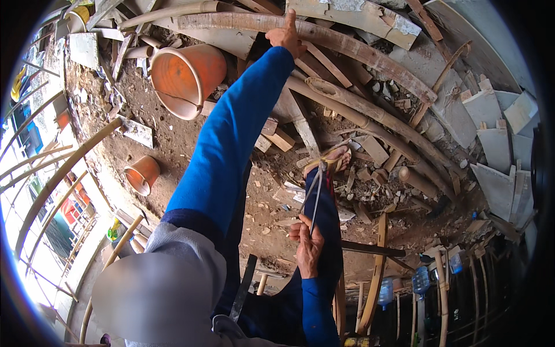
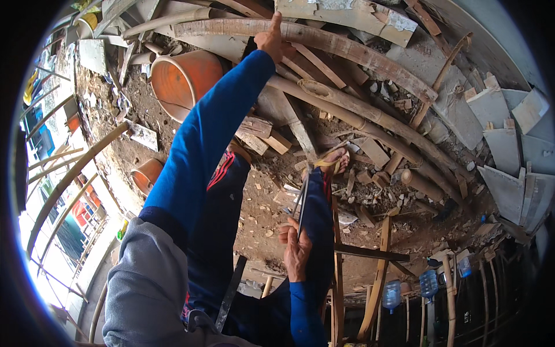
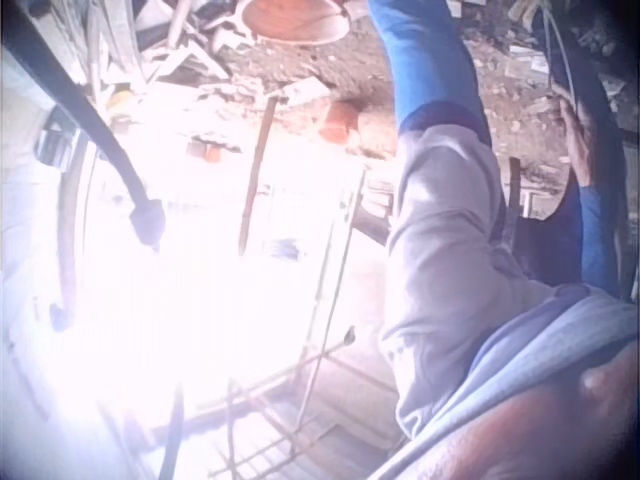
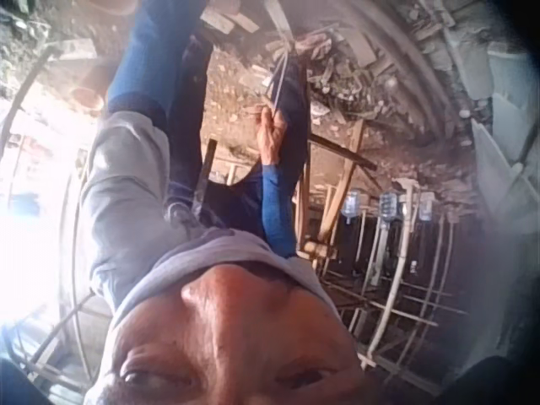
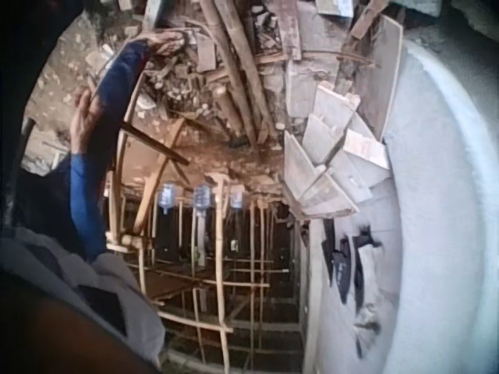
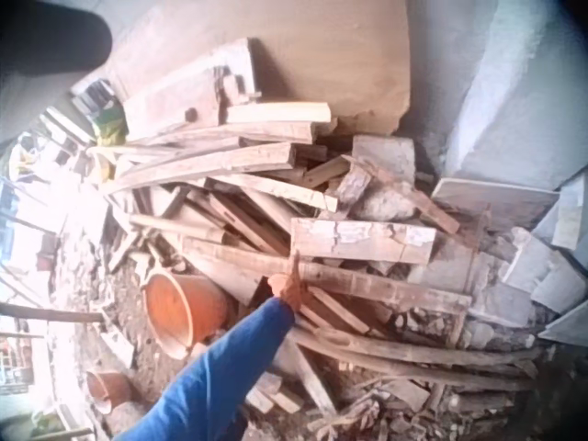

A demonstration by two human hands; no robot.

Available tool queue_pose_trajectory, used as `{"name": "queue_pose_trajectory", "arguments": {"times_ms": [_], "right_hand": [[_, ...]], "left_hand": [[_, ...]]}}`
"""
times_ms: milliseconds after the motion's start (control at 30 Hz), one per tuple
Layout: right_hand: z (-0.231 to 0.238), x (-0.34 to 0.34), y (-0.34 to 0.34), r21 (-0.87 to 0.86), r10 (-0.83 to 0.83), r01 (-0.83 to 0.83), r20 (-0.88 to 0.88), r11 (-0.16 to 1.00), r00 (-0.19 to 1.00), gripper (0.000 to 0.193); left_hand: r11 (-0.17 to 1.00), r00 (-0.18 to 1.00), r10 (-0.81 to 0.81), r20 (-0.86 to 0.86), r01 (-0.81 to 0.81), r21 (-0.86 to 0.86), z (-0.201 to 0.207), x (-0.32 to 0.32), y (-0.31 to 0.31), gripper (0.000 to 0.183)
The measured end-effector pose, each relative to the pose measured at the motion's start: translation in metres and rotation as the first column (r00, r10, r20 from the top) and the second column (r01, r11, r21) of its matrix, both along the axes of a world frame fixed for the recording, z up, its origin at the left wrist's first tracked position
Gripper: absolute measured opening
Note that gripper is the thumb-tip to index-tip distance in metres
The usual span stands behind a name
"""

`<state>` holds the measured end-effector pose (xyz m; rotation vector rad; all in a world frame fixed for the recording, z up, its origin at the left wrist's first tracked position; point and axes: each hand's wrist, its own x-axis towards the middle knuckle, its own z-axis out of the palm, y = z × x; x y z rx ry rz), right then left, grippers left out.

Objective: The person sorts through construction debris, picking up small pieces of wood and wire, and moving them into buckets. They also use a crowbar to pry apart wooden pieces and a hammer to break materials.

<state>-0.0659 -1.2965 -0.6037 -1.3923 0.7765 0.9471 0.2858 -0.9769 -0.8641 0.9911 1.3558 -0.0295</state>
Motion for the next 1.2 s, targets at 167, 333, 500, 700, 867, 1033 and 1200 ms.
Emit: {"name": "queue_pose_trajectory", "arguments": {"times_ms": [167,333,500,700,867,1033,1200], "right_hand": [[-0.003,0.024,0.021,-0.057,0.079,-0.082,-0.042,0.995,0.996,0.044],[-0.007,0.001,0.035,-0.127,-0.109,0.109,0.009,0.986,0.994,0.042],[-0.008,-0.019,0.039,-0.165,-0.170,0.154,-0.087,0.974,0.982,0.037],[-0.010,-0.045,0.038,-0.159,-0.063,0.048,-0.089,0.986,0.994,0.042],[-0.013,-0.072,0.036,-0.116,-0.067,0.056,-0.092,0.992,0.994,0.042],[-0.016,-0.099,0.035,-0.099,-0.058,0.045,-0.126,0.994,0.990,0.044],[-0.017,-0.099,0.021,-0.079,-0.009,-0.002,-0.141,0.997,0.990,0.048]], "left_hand": [[0.985,0.968,0.158,0.194,-0.142,-0.094,-0.028,-0.007,0.035,0.069],[0.900,0.829,0.323,0.457,-0.120,-0.418,-0.012,-0.090,0.014,0.029],[0.836,0.794,0.406,0.453,-0.122,-0.536,0.048,-0.154,-0.025,0.023],[0.804,0.821,0.386,0.420,-0.076,-0.590,0.076,-0.185,-0.035,0.022],[0.805,0.763,0.430,0.483,-0.081,-0.588,0.132,-0.204,-0.033,0.032],[0.742,0.768,0.446,0.459,-0.031,-0.670,0.142,-0.226,-0.041,0.053],[0.648,0.743,0.523,0.418,-0.029,-0.761,0.131,-0.211,-0.088,0.023]]}}
